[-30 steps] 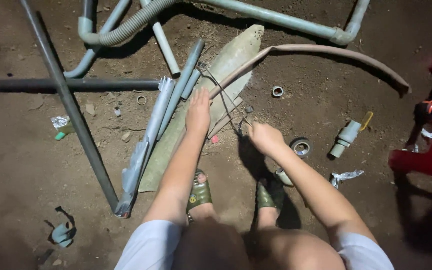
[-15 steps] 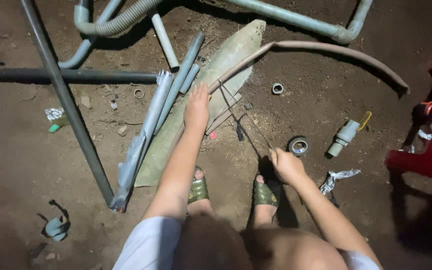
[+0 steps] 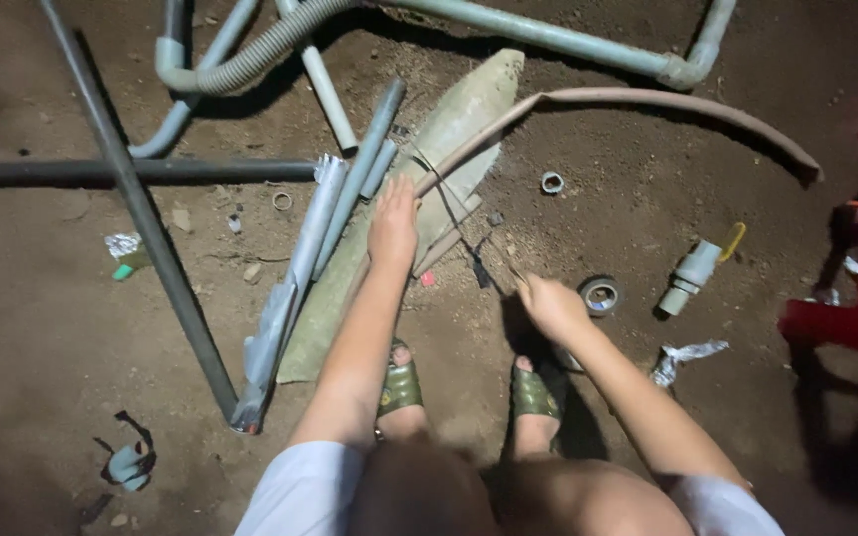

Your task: The person uses a hacksaw to cut a flexible pipe, then picks up various rigid and flexible pipes and fittings from the ground. They connect a flexible pipe to a rigid pipe and attach a plastic elbow fitting to the assembly.

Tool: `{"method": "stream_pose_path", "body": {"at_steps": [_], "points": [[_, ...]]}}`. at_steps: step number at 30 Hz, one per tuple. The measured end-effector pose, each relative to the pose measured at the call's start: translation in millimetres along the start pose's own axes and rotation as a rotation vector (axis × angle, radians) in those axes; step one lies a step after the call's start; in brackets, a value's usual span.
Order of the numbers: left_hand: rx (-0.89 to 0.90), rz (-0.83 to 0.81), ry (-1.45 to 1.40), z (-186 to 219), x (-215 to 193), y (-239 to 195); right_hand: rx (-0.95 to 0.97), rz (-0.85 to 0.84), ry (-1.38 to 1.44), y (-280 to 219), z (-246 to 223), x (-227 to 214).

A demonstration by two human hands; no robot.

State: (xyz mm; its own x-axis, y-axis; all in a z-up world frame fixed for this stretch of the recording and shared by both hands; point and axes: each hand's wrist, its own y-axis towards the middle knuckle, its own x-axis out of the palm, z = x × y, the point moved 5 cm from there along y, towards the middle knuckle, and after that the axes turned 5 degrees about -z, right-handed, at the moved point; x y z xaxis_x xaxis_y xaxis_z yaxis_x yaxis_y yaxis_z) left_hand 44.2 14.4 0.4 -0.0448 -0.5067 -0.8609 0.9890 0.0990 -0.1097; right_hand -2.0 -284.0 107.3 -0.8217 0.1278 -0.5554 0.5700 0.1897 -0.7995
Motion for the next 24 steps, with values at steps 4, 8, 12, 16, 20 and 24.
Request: {"method": "stream_pose_path", "body": {"at_steps": [4,8,12,16,20,24], "points": [[0.009,-0.004,-0.01,-1.2,1.3,-4.6,0.068,-0.034,-0.005,-14.1,31.4,20.4],[0.026,0.001,0.008,-7.7,11.7,1.1,0.014,-0.015,-0.02,1.3,-22.6,-22.1],[0.018,0.027,0.003,-10.8,16.2,-2.2,-0.075,0.015,-0.041,39.0,-65.2,-35.3],[-0.003,0.028,-0.038,2.6,-0.1,-4.5,-0.063,0.029,-0.056,35.1,-34.6,-27.8],[-0.028,0.043,-0.063,-0.9,-7.4,-1.1,0.028,-0.022,0.03,-12.6,17.4,3.9],[-0.02,-0.007,-0.056,-11.4,3.5,7.1,0.059,-0.038,-0.007,-25.1,32.9,5.9]]}}
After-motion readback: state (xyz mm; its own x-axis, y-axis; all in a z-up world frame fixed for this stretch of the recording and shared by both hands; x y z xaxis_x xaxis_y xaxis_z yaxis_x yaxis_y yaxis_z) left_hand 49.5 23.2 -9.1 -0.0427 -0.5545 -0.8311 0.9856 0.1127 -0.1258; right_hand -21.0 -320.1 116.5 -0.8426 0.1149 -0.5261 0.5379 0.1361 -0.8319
